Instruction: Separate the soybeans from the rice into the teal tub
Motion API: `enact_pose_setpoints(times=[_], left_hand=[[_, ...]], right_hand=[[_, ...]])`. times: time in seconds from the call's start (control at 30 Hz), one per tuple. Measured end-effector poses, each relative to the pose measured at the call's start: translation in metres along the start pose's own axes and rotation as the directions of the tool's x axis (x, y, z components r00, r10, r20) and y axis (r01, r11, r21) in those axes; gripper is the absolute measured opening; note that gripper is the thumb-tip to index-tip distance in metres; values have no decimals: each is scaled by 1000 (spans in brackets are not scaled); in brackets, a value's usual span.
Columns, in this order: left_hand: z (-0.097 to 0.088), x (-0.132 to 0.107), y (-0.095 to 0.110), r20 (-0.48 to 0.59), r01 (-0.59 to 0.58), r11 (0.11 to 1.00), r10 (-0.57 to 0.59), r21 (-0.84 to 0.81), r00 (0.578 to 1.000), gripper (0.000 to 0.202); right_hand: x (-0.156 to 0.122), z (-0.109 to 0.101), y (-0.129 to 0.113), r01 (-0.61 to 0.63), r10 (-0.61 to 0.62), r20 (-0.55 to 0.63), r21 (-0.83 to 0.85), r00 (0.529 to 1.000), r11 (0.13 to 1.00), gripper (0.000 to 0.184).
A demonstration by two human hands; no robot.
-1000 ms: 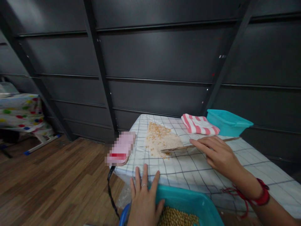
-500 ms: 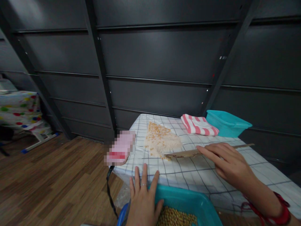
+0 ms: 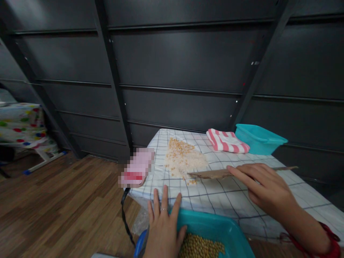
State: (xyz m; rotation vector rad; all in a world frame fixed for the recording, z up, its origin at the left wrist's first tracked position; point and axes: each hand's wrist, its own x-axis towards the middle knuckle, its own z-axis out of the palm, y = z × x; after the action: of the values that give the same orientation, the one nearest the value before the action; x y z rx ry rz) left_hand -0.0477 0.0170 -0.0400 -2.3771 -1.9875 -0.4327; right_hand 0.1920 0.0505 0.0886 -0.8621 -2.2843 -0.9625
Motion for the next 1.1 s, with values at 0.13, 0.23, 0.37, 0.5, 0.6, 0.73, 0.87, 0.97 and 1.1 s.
enact_pose_setpoints(times=[0.13, 0.23, 0.37, 0.5, 0.6, 0.73, 0.87, 0.97, 1.1], left_hand=[[3, 1, -1, -13, -13, 1000, 13, 3, 1000, 68], [3, 1, -2, -16, -15, 1000, 15, -5, 1000, 68], [3, 2, -1, 0, -8, 1000, 8, -11, 1000, 68], [3, 3, 1, 2, -5, 1000, 5, 3, 1000, 67], [3, 3, 3, -2, -9, 1000, 9, 12, 1000, 67], [1, 4, 5, 11, 0, 1000, 0, 16, 1000, 67], [-5, 5, 5, 34, -1, 1000, 0, 14, 999, 67], [-8, 4, 5, 37, -9, 1000, 8, 16, 999, 65], [-5, 4, 5, 22, -16, 1000, 15, 20, 1000, 65]], right_hand=[[3, 3, -2, 11, -11, 2, 3, 1000, 1000, 62], [0, 3, -4, 18, -18, 23, 4, 1000, 1000, 58], [-8, 0, -4, 19, -19, 61, -7, 998, 1000, 55], [-9, 0, 0, 2, -1, 38, -35, 999, 999, 54], [-7, 4, 2, 19, -17, 37, -46, 999, 999, 52], [-9, 5, 2, 40, -37, 53, -51, 998, 998, 47], [-14, -3, -1, 21, -18, 74, -41, 997, 999, 44], [-15, -10, -3, 22, -19, 69, -44, 997, 999, 41], [-11, -12, -5, 17, -16, 33, -49, 999, 999, 38]])
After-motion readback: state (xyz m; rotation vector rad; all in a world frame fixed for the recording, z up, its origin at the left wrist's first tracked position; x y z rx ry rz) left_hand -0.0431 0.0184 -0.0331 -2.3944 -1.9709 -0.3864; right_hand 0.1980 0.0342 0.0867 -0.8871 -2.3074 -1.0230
